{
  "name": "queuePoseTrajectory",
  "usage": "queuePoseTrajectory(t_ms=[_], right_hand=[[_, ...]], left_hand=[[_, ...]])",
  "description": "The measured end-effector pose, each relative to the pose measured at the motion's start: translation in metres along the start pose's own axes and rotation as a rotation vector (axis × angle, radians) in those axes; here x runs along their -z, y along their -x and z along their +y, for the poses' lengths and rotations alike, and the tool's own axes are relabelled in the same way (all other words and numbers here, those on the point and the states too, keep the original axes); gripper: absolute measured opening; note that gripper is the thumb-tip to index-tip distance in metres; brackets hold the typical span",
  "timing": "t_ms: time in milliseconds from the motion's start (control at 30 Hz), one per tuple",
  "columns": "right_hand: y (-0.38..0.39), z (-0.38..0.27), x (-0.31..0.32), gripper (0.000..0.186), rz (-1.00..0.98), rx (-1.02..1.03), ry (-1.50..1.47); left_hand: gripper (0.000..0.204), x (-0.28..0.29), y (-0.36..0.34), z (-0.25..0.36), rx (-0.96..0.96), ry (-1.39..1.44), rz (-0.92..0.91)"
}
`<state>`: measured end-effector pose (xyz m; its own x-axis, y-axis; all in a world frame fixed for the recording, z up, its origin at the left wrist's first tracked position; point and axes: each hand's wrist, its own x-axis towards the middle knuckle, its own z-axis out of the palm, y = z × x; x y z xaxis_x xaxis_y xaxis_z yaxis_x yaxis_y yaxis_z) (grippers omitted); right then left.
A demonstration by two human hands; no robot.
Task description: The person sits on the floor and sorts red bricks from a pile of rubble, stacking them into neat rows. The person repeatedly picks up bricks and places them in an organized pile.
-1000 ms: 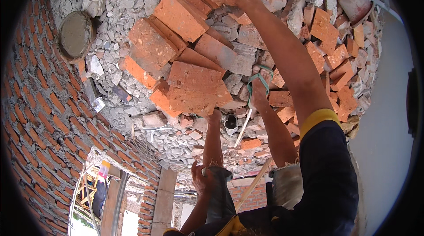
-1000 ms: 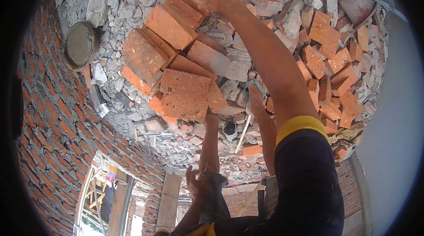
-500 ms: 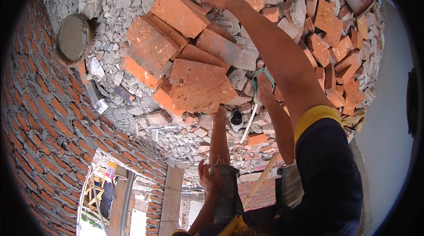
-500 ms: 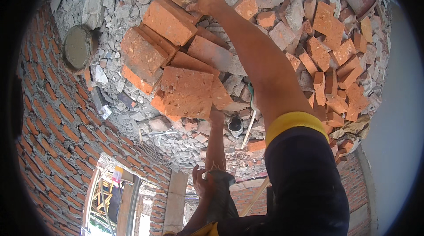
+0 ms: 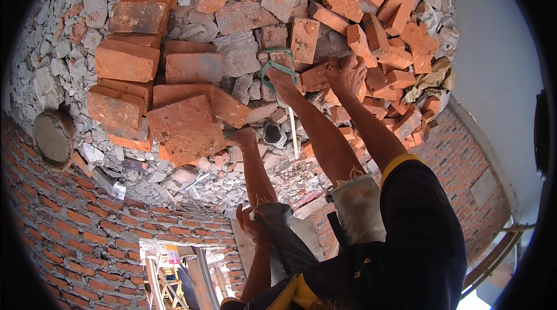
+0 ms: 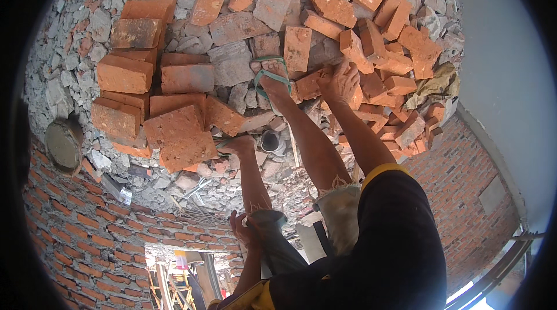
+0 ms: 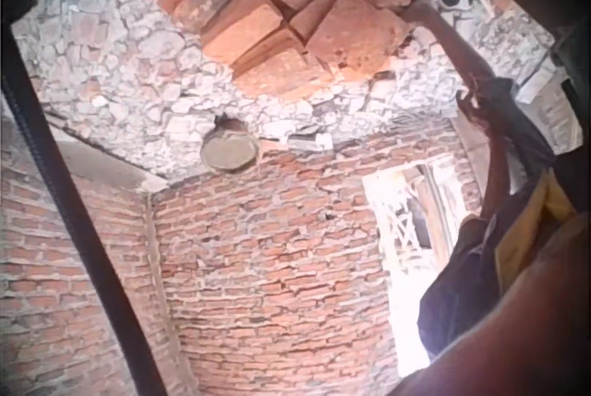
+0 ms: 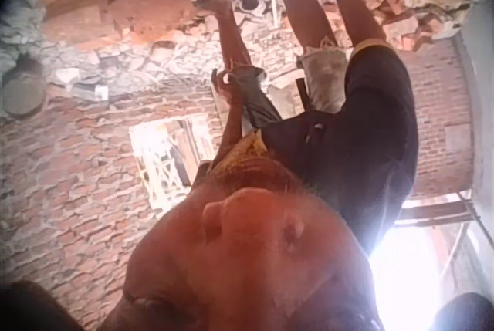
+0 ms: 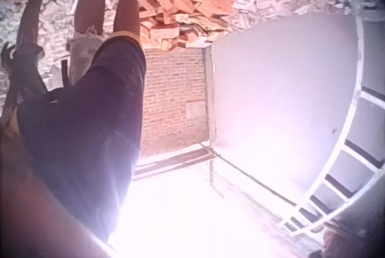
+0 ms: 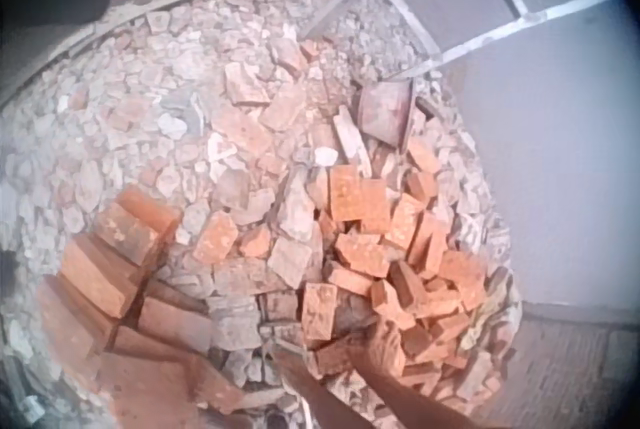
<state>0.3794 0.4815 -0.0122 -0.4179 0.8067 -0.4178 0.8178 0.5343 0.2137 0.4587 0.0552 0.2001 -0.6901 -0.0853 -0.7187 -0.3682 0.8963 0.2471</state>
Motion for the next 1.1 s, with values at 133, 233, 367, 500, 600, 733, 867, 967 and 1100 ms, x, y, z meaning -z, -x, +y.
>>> queuePoseTrajectory(t_ms=[133,233,367,500,600,733,867,967,1100], right_hand=[[0.000,0.069,-0.027,0.112,-0.120,0.083,-0.032],[-0.006,0.090,-0.026,0.087,-0.075,0.250,-0.150],[-0.024,0.087,0.003,0.070,-0.215,0.212,-0.001],[-0.041,0.010,0.053,0.077,-0.361,0.364,-0.586],[-0.060,-0.097,0.090,0.084,-0.531,0.668,-0.930],[-0.086,-0.273,0.118,0.078,-0.633,0.894,-0.879],[-0.080,-0.419,0.097,0.069,-0.605,1.017,-0.727],[-0.067,-0.478,0.061,0.065,-0.395,1.038,-0.480],[-0.074,-0.505,0.031,0.061,-0.296,1.027,-0.419]], left_hand=[[0.015,0.006,0.001,-0.001,0.099,0.016,-0.074],[0.018,0.013,-0.001,0.000,0.140,-0.020,-0.060],[0.019,0.010,-0.004,0.002,0.148,0.022,-0.032],[0.018,0.006,0.003,0.004,0.185,0.067,-0.012],[0.017,0.003,0.007,0.002,0.202,0.124,-0.059],[0.017,0.001,0.009,-0.001,0.216,0.111,-0.043],[0.019,-0.004,0.016,0.006,0.327,0.150,-0.060],[0.019,-0.007,0.018,0.010,0.287,0.160,-0.022],[0.019,-0.009,0.018,0.011,0.276,0.157,0.048]])
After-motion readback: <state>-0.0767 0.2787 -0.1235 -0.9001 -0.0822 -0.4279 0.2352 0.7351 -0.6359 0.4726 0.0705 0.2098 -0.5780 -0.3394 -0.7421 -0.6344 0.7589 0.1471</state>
